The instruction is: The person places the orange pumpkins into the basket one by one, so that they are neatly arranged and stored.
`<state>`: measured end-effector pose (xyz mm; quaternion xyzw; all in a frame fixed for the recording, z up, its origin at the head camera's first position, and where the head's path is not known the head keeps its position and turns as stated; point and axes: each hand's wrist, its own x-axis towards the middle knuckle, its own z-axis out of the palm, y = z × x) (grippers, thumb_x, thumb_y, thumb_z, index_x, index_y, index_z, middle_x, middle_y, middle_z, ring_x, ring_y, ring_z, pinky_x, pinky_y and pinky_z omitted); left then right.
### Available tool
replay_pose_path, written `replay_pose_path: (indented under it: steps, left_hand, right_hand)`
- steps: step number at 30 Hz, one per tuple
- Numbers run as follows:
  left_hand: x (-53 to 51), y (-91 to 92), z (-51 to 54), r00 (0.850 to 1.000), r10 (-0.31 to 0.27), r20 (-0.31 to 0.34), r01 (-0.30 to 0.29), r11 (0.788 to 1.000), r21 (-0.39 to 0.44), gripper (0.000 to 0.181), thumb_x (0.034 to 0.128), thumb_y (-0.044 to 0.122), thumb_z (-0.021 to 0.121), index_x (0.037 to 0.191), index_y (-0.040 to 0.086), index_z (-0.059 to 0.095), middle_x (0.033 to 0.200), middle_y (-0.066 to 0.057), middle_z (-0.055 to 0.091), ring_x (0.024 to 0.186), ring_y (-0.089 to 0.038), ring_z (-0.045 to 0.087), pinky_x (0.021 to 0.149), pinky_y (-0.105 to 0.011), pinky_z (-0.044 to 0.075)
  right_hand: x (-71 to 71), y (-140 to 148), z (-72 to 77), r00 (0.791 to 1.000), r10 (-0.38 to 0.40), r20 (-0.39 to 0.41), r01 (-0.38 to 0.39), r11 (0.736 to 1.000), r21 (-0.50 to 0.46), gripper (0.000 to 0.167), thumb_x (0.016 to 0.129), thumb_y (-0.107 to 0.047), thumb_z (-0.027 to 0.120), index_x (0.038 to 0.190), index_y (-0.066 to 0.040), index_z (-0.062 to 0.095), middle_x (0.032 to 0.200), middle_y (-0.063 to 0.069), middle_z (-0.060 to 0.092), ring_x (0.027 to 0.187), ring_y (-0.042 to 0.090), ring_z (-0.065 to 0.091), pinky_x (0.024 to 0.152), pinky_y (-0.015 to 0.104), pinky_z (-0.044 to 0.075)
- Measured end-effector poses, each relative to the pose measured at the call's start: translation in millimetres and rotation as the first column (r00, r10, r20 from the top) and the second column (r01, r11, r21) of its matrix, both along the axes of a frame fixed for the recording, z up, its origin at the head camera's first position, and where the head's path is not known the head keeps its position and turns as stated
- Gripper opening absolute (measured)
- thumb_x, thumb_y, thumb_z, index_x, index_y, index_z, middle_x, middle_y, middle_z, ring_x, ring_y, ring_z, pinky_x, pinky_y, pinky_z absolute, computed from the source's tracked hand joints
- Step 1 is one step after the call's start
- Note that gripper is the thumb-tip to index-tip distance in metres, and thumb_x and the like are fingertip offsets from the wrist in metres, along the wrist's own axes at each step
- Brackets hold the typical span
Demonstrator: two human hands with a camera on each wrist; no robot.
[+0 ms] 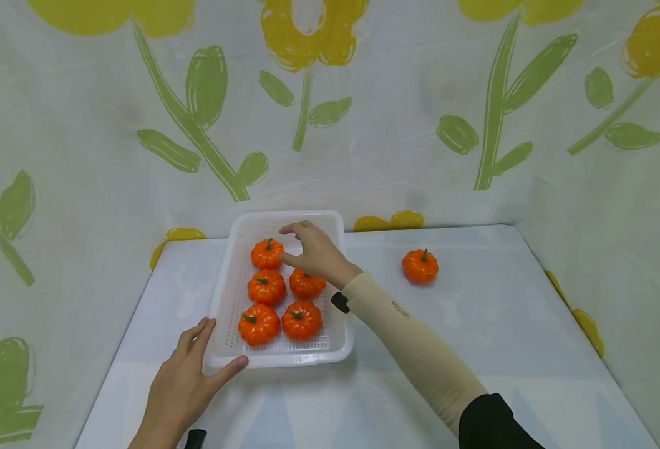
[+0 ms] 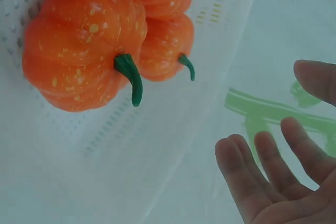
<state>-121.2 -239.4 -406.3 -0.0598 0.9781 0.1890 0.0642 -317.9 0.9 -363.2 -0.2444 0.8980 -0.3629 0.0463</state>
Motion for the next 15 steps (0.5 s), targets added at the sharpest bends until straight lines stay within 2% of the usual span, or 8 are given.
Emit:
replay_pose_path:
  steps: [7,15]
  left_hand:
    - [1.4,-0.2,-1.4,1.000,-0.004,-0.019,0.004,1.000,0.001,0.119,0.0761,0.088,0.055,0.160,0.008,0.028,0.153,-0.023,0.034,0.113,-0.054,0.056,0.090,-0.068,0.048]
    - [-0.1,1.5,-0.4,1.000,0.012,0.006,-0.012,1.000,-0.008,0.123,0.0735,0.091,0.053,0.160,0.007,0.027,0.153,-0.024,0.033,0.113,-0.055,0.055,0.090,-0.069,0.048]
  right_hand:
    - [14.9,21.7,3.8,0.997,-0.015,-0.079,0.010,0.998,-0.067,0.049,0.091,-0.025,0.077,0.137,-0.017,0.060,0.139,0.000,0.054,0.122,0.023,0.056,0.100,0.034,0.051]
    - [27.2,60.3,4.0,0.982,-0.113,-0.148,0.090,0.984,-0.153,0.049,0.092,-0.023,0.076,0.137,-0.014,0.060,0.136,0.002,0.058,0.119,0.021,0.055,0.098,0.041,0.052]
